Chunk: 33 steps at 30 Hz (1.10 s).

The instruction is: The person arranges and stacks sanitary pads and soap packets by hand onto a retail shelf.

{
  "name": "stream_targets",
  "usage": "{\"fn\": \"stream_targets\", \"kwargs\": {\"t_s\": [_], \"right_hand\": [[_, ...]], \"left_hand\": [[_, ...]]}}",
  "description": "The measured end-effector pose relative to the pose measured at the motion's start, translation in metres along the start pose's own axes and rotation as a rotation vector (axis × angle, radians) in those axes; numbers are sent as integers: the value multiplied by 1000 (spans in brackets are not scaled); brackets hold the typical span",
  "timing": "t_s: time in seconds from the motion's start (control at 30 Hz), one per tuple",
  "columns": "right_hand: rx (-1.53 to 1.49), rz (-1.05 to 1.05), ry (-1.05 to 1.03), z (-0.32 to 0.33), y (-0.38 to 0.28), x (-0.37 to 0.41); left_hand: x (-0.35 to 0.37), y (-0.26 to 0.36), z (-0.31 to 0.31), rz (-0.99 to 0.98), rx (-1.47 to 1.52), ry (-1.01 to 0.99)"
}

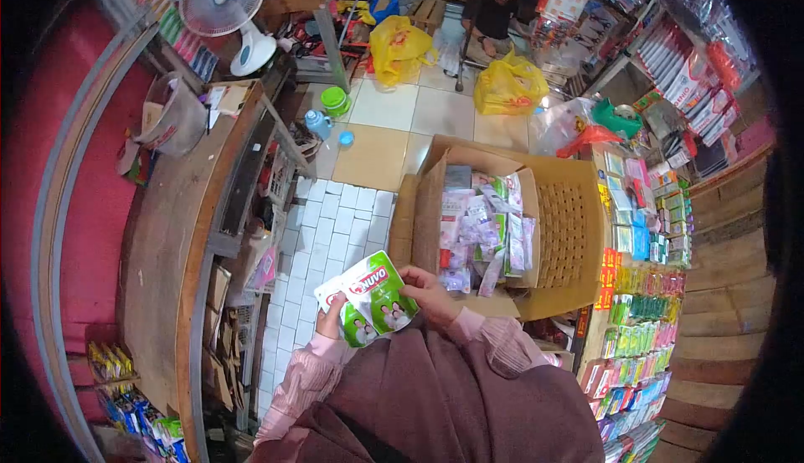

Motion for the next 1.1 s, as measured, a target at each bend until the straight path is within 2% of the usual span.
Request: {"fn": "stream_targets", "kwargs": {"t_s": [0.07, 0.17, 0.2, 0.33, 0.5, 0.57, 0.6, 0.7, 0.73, 0.77, 0.83, 0.97, 1.03, 1.1], "right_hand": [[56, 8, -53, -22, -1, -1], [93, -23, -135, -59, 12, -3], [138, -33, -165, -76, 14, -3], [353, -14, -285, -161, 33, 6], [520, 22, -424, -271, 113, 13], [522, -33, -524, -316, 138, 17], [482, 10, -572, -338, 153, 17], [469, 69, -694, -413, 170, 19], [445, 73, -751, -434, 175, 20], [424, 78, -798, -453, 179, 19], [392, 76, -863, -468, 174, 12], [455, 81, -942, -517, 194, 2], [448, 56, -962, -531, 204, -4], [396, 26, -965, -543, 213, -11]], "left_hand": [[19, 13, 7, 6, 48, 12], [24, 1, 52, -166, 64, 4], [33, 4, 65, -190, 66, 75], [82, 24, 130, -260, 81, 149], [165, 46, 226, -369, 54, 249], [200, 53, 264, -427, 109, 316], [215, 53, 288, -455, 147, 345], [267, 47, 347, -713, 257, 565], [301, 58, 350, -599, 399, 554], [308, 41, 380, -722, 381, 668], [335, 43, 371, -827, 391, 808], [361, 23, 406, -973, 540, 907], [359, 14, 417, -949, 571, 993], [356, 16, 425, -953, 609, 969]]}}
Point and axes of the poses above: each hand's wrist, its own x-axis away from the middle knuckle, its own z-axis out of the back of the hand, y = z × x, the point moved 1 cm from there along -x, towards the middle knuckle, and after that the axes turned 3 degrees about x, right-handed, at the moved point
